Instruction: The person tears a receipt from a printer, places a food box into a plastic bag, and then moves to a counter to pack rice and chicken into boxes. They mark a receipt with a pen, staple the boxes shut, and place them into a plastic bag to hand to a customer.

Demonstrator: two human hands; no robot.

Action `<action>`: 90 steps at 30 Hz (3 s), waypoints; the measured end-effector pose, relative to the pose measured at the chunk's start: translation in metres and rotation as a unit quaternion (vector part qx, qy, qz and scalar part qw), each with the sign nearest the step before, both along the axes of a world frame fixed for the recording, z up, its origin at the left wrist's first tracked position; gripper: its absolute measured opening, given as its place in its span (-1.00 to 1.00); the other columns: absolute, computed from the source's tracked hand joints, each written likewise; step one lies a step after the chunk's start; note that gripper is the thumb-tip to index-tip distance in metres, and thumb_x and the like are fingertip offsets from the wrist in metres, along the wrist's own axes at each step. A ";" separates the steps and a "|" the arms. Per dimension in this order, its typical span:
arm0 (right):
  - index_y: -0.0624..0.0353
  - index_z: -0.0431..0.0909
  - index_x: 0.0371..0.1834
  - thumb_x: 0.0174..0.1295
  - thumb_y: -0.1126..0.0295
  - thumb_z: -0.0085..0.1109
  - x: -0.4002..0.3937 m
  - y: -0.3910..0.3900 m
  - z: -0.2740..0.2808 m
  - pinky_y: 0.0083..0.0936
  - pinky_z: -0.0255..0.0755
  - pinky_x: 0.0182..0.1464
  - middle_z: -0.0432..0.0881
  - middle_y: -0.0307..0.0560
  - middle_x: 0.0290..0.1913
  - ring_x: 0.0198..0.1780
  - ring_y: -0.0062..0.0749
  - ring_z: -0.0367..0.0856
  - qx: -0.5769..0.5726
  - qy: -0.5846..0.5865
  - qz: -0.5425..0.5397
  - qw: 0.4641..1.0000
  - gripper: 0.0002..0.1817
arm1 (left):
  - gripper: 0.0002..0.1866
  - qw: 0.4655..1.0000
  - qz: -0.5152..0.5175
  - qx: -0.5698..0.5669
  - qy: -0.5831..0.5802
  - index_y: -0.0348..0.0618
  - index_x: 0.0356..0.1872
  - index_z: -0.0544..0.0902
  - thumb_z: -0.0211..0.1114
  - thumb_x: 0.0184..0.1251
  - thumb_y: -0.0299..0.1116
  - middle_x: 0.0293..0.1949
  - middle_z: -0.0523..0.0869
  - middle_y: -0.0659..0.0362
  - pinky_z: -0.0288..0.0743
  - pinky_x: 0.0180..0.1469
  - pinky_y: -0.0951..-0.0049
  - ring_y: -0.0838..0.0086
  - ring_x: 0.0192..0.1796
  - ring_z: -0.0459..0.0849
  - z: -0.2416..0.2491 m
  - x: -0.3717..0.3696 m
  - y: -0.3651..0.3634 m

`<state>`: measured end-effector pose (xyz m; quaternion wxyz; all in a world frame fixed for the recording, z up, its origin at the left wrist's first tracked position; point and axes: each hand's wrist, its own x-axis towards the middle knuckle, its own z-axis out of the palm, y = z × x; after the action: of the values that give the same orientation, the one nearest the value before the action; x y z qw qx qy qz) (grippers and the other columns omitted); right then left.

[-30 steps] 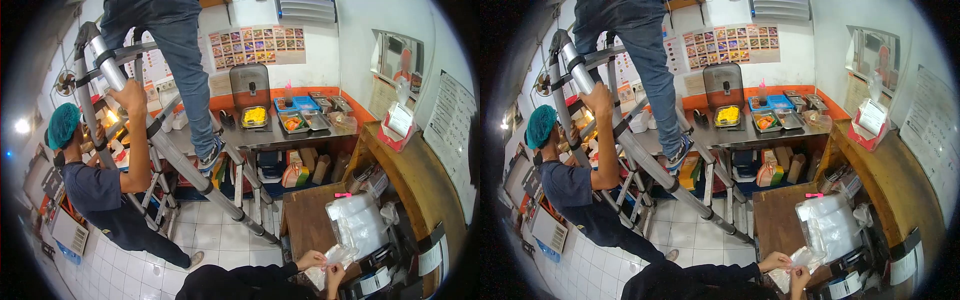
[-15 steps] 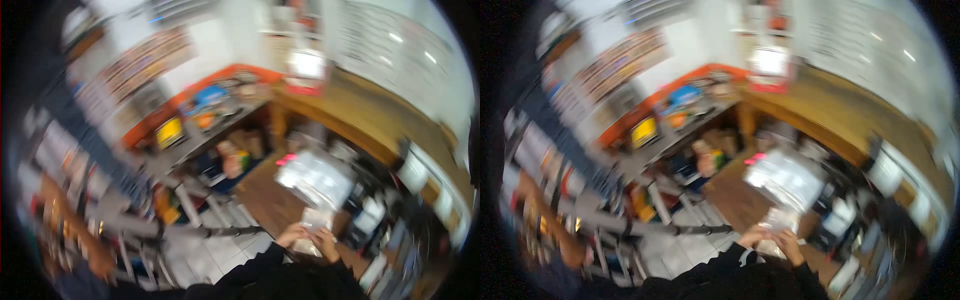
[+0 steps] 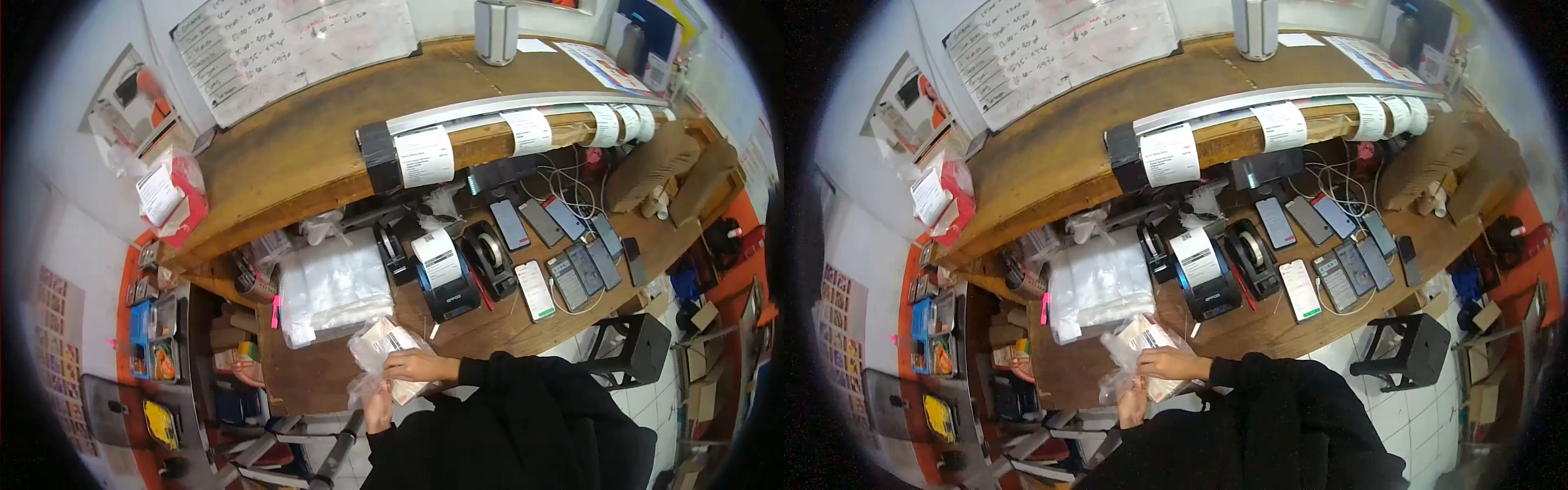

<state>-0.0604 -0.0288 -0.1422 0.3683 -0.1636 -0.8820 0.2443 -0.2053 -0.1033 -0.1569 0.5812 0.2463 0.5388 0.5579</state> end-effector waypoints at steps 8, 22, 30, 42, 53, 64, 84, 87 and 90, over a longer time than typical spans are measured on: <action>0.23 0.47 -0.47 -0.08 0.44 0.09 0.014 0.033 -0.017 -0.43 0.39 -0.23 0.42 -0.06 -0.30 -0.24 -0.21 0.46 -0.103 -0.028 -0.003 0.994 -0.89 | -0.76 0.981 0.158 0.095 -0.059 -0.17 -0.34 0.24 0.07 0.07 -0.70 -0.40 0.41 0.22 0.37 -0.31 0.62 0.59 -0.41 0.39 -0.016 0.022 -0.008; 0.31 0.47 -0.39 -0.15 0.20 0.33 0.293 0.172 0.130 -0.44 0.24 -0.26 0.30 -0.05 -0.31 -0.27 -0.30 0.27 0.040 0.280 -0.544 0.790 -0.60 | -0.79 0.933 0.311 0.101 0.148 -0.11 -0.24 0.35 0.16 0.13 -0.45 -0.28 0.45 0.26 0.33 -0.28 0.64 0.60 -0.26 0.43 0.014 0.186 -0.039; 0.32 0.48 -0.32 -0.02 0.41 0.22 0.308 0.073 0.081 -0.66 0.33 -0.34 0.57 -0.14 -0.41 -0.38 -0.62 0.48 -0.443 0.109 0.021 0.890 -0.76 | -0.42 0.962 -0.005 0.273 -0.023 -0.33 0.14 0.19 0.17 0.14 -0.29 0.09 0.33 0.02 0.10 0.19 0.38 0.36 0.17 0.28 0.083 0.295 0.045; 0.27 0.55 -0.27 0.06 0.12 0.15 0.277 0.078 -0.048 -0.69 0.15 -0.57 0.45 -0.31 -0.61 -0.60 -0.69 0.28 -0.640 0.094 -0.174 0.742 -0.61 | -0.61 0.956 0.032 -0.054 -0.287 -0.16 0.14 0.14 -0.24 0.35 -0.24 0.08 0.35 -0.02 0.32 0.07 0.10 0.18 0.11 0.38 -0.039 0.311 0.024; 0.26 0.59 -0.50 0.11 0.06 0.03 0.319 -0.007 -0.024 -0.65 0.05 -0.66 0.35 -0.30 -0.82 -0.75 -0.65 0.20 -0.472 -0.303 0.048 0.827 -0.58 | -0.77 0.988 -0.006 -0.053 -0.148 -0.35 -0.13 0.42 0.08 0.20 -0.48 -0.29 0.55 0.15 0.42 -0.33 0.55 0.53 -0.28 0.53 -0.040 0.325 0.023; 0.31 0.57 -0.47 0.12 0.24 0.05 0.280 0.053 -0.102 -0.55 0.34 -0.46 0.56 -0.10 -0.63 -0.57 -0.50 0.50 -0.471 -0.033 -0.171 0.865 -0.70 | -0.71 0.978 -0.107 -0.107 -0.143 -0.42 -0.07 0.36 0.06 0.21 -0.48 -0.16 0.51 0.05 0.49 -0.17 0.49 0.42 -0.15 0.55 -0.050 0.318 0.013; 0.25 0.43 -0.01 0.13 0.36 0.08 0.033 -0.025 -0.076 -0.76 0.21 -0.54 0.39 -0.33 -0.47 -0.53 -0.73 0.32 -0.664 0.260 -0.175 0.679 -0.64 | -0.72 0.870 0.068 -0.030 0.488 -0.18 -0.28 0.51 0.22 0.04 -0.23 -0.72 0.55 0.15 0.30 -0.60 0.43 0.35 -0.68 0.51 -0.005 0.025 -0.033; 0.26 0.00 0.25 0.04 0.25 0.19 0.046 -0.019 -0.098 -0.68 0.36 -0.32 0.48 -0.15 -0.35 -0.33 -0.57 0.46 -0.704 0.196 -0.157 0.664 -0.24 | -0.58 0.948 -0.175 -0.090 0.248 -0.24 -0.14 0.45 0.28 -0.01 -0.24 -0.55 0.60 0.23 0.32 -0.51 0.55 0.57 -0.54 0.52 -0.010 -0.026 -0.012; 0.28 0.03 0.23 0.11 0.21 0.10 0.046 -0.023 -0.115 -0.52 0.29 -0.06 0.36 0.04 -0.09 -0.06 -0.43 0.37 -0.713 0.189 -0.177 0.652 -0.31 | -0.41 0.970 -0.176 -0.041 0.160 -0.27 0.00 0.38 0.34 -0.07 -0.21 -0.25 0.57 0.17 0.37 -0.37 0.59 0.57 -0.28 0.51 -0.023 -0.033 -0.001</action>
<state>-0.0146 -0.0516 -0.2576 0.3336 -0.4793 -0.3024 0.7534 -0.2380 -0.1038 -0.1802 0.5859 0.3993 0.5956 0.3777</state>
